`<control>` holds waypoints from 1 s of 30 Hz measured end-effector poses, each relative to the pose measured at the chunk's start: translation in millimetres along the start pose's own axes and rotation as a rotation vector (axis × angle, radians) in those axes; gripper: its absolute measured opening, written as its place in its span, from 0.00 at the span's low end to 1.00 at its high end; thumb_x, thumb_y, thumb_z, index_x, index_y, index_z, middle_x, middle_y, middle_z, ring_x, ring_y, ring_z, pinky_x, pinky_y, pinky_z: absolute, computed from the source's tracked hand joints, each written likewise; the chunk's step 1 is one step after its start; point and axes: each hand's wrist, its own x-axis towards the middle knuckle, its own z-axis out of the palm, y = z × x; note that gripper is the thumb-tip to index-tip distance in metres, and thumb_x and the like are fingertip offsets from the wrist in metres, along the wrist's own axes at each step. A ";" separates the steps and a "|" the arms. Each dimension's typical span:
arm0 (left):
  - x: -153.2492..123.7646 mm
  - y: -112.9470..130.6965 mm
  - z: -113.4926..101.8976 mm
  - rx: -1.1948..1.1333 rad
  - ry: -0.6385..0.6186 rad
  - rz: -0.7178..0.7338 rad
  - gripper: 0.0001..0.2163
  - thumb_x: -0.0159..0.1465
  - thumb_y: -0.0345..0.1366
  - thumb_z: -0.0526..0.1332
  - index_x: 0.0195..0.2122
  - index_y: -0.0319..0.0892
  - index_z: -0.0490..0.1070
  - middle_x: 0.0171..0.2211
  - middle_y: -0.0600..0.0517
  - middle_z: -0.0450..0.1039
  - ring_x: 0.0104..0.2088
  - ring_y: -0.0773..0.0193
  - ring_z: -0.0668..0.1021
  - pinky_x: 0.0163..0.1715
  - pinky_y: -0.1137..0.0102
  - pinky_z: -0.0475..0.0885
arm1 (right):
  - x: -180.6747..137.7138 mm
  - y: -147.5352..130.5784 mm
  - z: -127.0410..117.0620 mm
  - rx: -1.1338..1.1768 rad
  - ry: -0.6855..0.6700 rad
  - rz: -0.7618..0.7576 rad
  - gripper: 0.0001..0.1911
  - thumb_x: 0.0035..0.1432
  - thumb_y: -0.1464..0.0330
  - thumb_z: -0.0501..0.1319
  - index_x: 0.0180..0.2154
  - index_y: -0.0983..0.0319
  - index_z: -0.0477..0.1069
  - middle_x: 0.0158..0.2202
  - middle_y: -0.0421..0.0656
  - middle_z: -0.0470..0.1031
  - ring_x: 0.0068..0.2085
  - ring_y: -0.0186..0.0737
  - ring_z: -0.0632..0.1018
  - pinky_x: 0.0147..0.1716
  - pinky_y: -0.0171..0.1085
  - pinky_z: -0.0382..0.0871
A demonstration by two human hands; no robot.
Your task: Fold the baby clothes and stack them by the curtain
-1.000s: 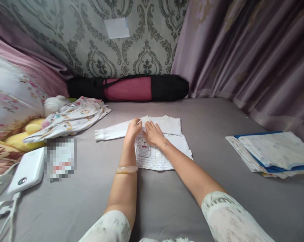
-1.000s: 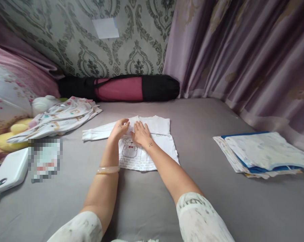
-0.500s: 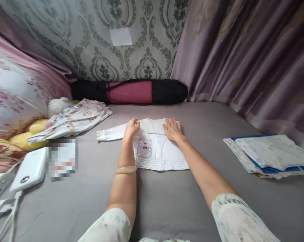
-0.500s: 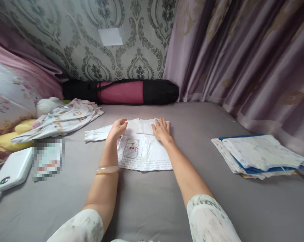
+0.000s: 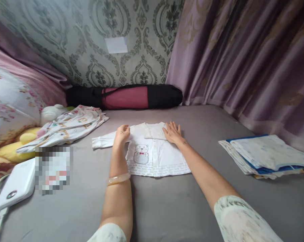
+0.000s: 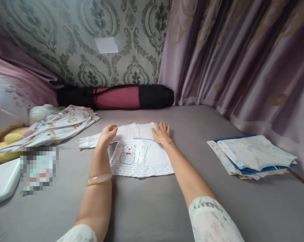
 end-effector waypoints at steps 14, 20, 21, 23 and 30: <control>7.1 -24.3 -14.1 0.044 0.147 -0.091 0.17 0.63 0.33 0.54 0.51 0.34 0.73 0.46 0.38 0.77 0.48 0.54 0.79 0.48 0.68 0.71 | 8.4 -10.7 6.6 -0.056 0.063 -0.063 0.35 0.69 0.58 0.37 0.68 0.73 0.46 0.71 0.52 0.43 0.70 0.46 0.44 0.66 0.49 0.30; 9.1 -25.9 -12.7 0.038 0.115 -0.123 0.18 0.63 0.32 0.54 0.52 0.33 0.72 0.47 0.37 0.77 0.47 0.55 0.79 0.46 0.68 0.72 | 13.2 -28.7 11.4 0.033 0.002 -0.087 0.36 0.69 0.56 0.35 0.68 0.73 0.45 0.71 0.50 0.42 0.70 0.45 0.45 0.67 0.46 0.34; 9.5 -27.1 -13.3 0.042 0.117 -0.131 0.18 0.63 0.32 0.54 0.52 0.33 0.72 0.47 0.37 0.77 0.47 0.55 0.79 0.46 0.68 0.72 | 14.2 -28.4 12.7 0.034 0.005 -0.085 0.36 0.69 0.56 0.36 0.68 0.73 0.45 0.71 0.50 0.42 0.70 0.45 0.45 0.67 0.46 0.35; 10.5 -30.1 -14.7 0.053 0.132 -0.141 0.18 0.63 0.33 0.54 0.52 0.33 0.72 0.47 0.38 0.77 0.46 0.55 0.79 0.45 0.69 0.72 | 16.0 -26.6 14.6 0.030 0.012 -0.083 0.36 0.68 0.56 0.36 0.69 0.73 0.44 0.71 0.50 0.41 0.70 0.44 0.45 0.67 0.46 0.34; 14.6 -38.2 -14.9 0.058 0.145 -0.119 0.18 0.62 0.34 0.54 0.51 0.34 0.73 0.46 0.38 0.77 0.45 0.55 0.80 0.44 0.70 0.72 | 16.7 -32.6 5.8 0.032 -0.043 -0.053 0.34 0.69 0.58 0.38 0.69 0.70 0.45 0.71 0.51 0.40 0.70 0.44 0.44 0.66 0.48 0.35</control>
